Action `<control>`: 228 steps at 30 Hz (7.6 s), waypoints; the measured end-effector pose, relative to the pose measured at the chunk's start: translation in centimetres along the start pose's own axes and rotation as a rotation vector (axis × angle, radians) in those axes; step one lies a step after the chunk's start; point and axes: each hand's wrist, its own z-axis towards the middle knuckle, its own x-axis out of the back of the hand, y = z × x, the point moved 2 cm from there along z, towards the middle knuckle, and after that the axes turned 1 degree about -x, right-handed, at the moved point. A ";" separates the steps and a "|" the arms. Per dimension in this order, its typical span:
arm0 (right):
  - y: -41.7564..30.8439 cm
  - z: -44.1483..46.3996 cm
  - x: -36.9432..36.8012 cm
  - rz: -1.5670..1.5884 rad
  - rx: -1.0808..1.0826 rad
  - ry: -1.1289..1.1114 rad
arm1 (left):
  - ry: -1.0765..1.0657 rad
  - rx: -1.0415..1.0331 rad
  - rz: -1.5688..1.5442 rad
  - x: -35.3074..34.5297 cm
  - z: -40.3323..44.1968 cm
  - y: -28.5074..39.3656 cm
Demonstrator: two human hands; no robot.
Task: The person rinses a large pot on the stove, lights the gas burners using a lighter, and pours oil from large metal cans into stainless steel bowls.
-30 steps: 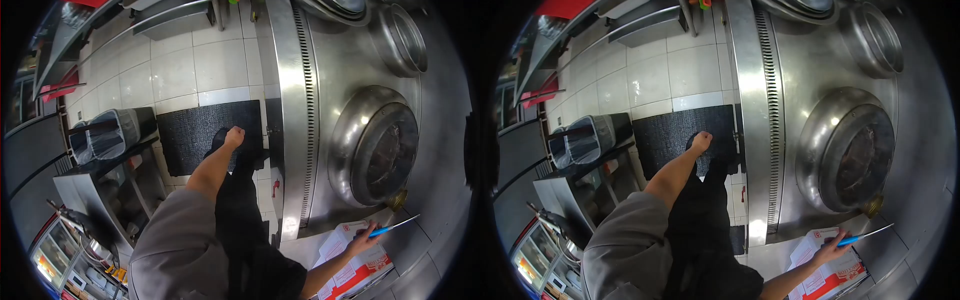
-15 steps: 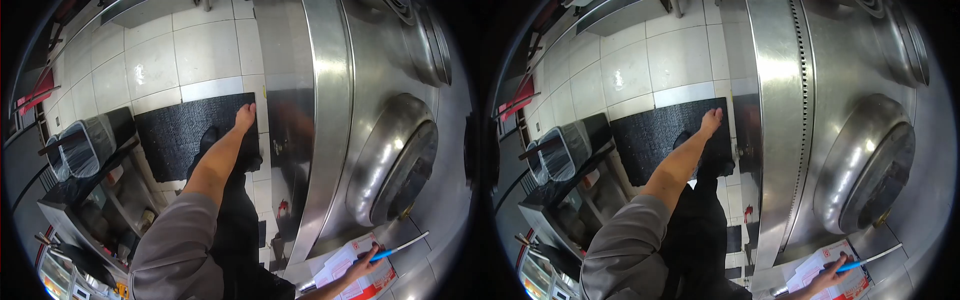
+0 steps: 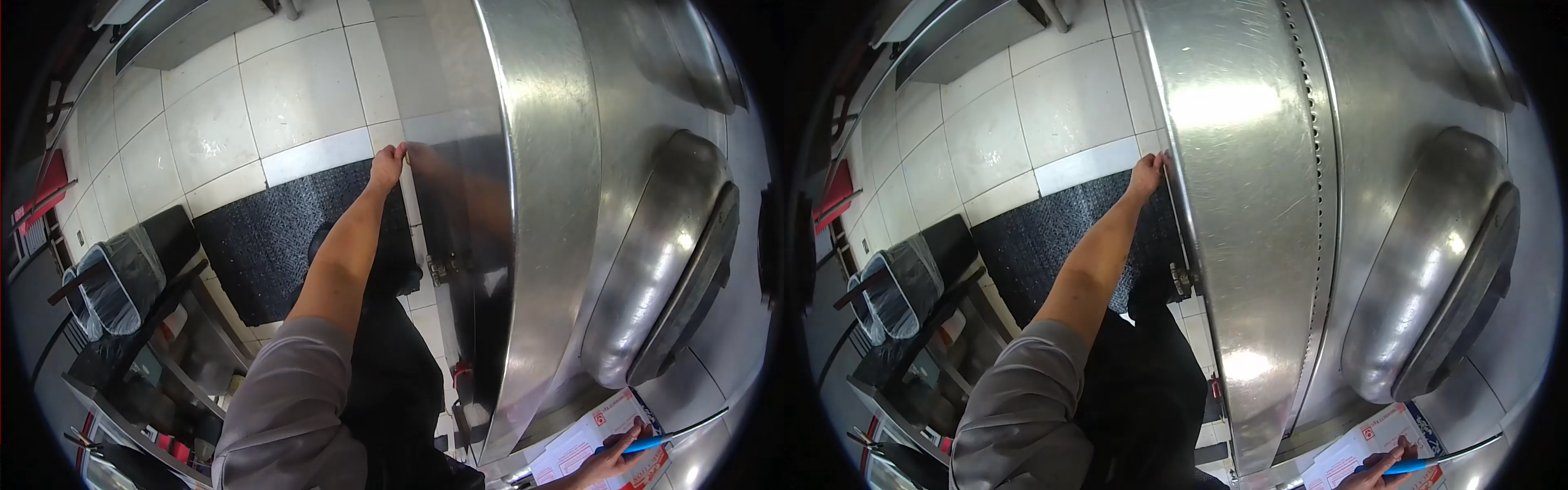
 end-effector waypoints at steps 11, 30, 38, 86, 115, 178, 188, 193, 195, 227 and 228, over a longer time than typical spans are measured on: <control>-2.6 -0.6 1.7 0.223 -0.196 -0.047 | -0.052 0.295 -0.440 0.0 -6.6 -2.4; -3.3 9.9 9.5 -0.176 -0.011 -0.344 | 0.056 -0.351 -0.169 5.8 -32.3 13.7; 0.4 20.0 0.5 -0.523 0.099 -0.814 | 0.000 -0.313 -0.383 4.6 -32.2 13.4; 1.9 21.4 -5.8 -0.551 0.125 -1.001 | -0.070 -0.075 -0.604 4.9 -31.5 12.9; 3.8 23.2 -2.9 -0.508 -0.010 -0.840 | -0.133 -0.072 -0.622 5.5 -30.3 11.6; 5.1 -71.3 25.1 0.087 -1.497 0.418 | -1.150 -0.355 1.331 6.9 -47.1 10.8; -1.8 -93.9 71.0 -1.405 -1.290 0.966 | -1.467 -0.412 1.719 -9.7 -78.2 -5.4; -17.7 -98.9 89.1 -1.947 -1.530 0.746 | -1.620 -0.476 1.686 -16.4 -88.8 -11.5; -20.6 -99.4 92.3 -1.978 -1.576 0.722 | -1.674 -0.485 1.623 -17.8 -92.1 -13.2; -3.3 -100.2 102.2 -1.879 -1.434 0.694 | -1.525 -0.403 1.739 -18.2 -93.3 -19.9; -0.6 -101.2 102.6 -1.842 -1.454 0.689 | -1.523 -0.383 1.689 -18.7 -93.6 -20.6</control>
